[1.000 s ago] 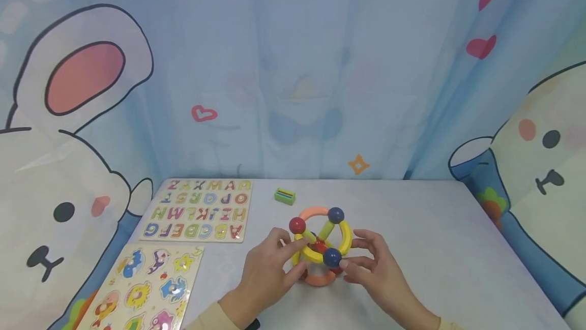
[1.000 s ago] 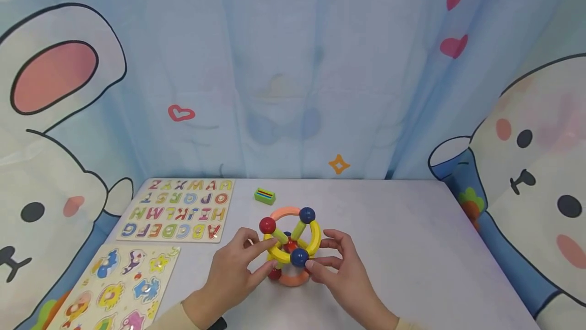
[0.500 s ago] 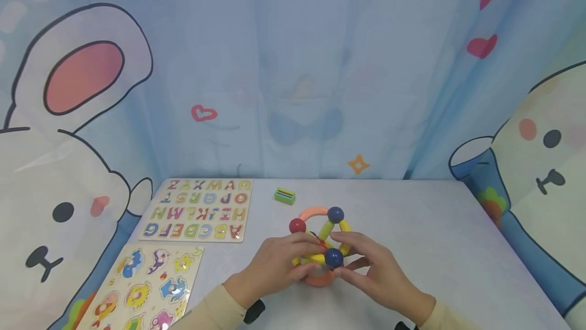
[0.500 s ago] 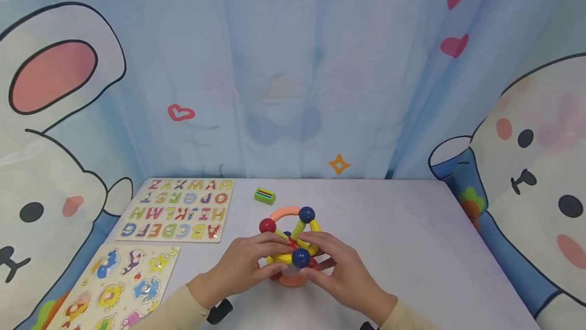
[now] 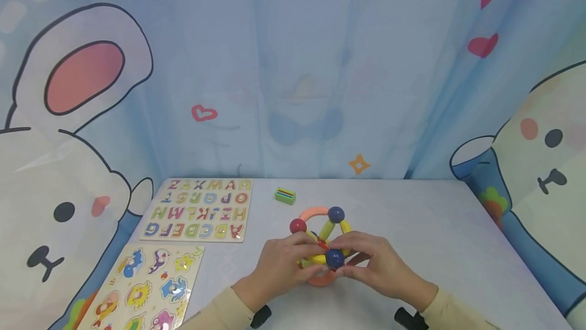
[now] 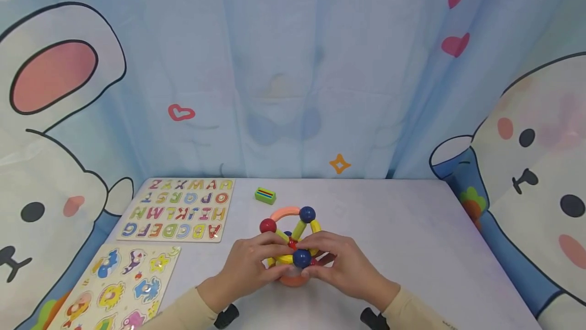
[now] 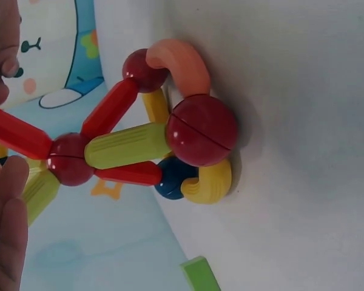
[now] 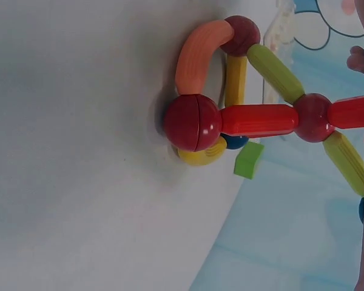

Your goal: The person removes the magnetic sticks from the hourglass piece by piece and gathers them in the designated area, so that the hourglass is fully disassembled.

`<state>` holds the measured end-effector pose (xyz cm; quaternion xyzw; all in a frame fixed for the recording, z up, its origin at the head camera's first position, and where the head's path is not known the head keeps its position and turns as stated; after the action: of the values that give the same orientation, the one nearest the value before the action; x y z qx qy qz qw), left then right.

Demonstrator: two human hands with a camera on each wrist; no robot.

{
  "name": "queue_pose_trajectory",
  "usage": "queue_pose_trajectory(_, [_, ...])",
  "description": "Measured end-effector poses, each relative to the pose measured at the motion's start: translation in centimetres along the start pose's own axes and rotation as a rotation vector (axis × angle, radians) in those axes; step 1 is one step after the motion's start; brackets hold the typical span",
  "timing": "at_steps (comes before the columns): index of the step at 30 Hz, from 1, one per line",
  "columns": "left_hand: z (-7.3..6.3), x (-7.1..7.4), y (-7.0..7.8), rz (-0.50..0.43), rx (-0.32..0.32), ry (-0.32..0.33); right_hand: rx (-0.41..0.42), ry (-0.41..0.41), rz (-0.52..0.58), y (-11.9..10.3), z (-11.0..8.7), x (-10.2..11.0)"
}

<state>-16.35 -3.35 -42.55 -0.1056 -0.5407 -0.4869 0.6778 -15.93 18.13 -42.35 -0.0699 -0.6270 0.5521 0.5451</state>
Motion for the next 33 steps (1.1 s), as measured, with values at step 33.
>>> queue_pose_trajectory(33, [-0.63,-0.52,-0.62,-0.048,-0.059,0.115,-0.027,-0.008,-0.003,-0.04,0.31,0.24])
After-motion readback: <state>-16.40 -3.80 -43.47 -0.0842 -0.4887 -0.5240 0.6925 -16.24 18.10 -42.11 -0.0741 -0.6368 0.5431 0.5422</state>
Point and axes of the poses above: each hand's wrist, its own z-axis towards the middle knuckle, its own x-axis out of the back of the hand, y = z × x, the point moved 3 cm from there along z, towards the middle knuckle, and after that the axes turned 8 degrees about -y, right-handed, at the moved point
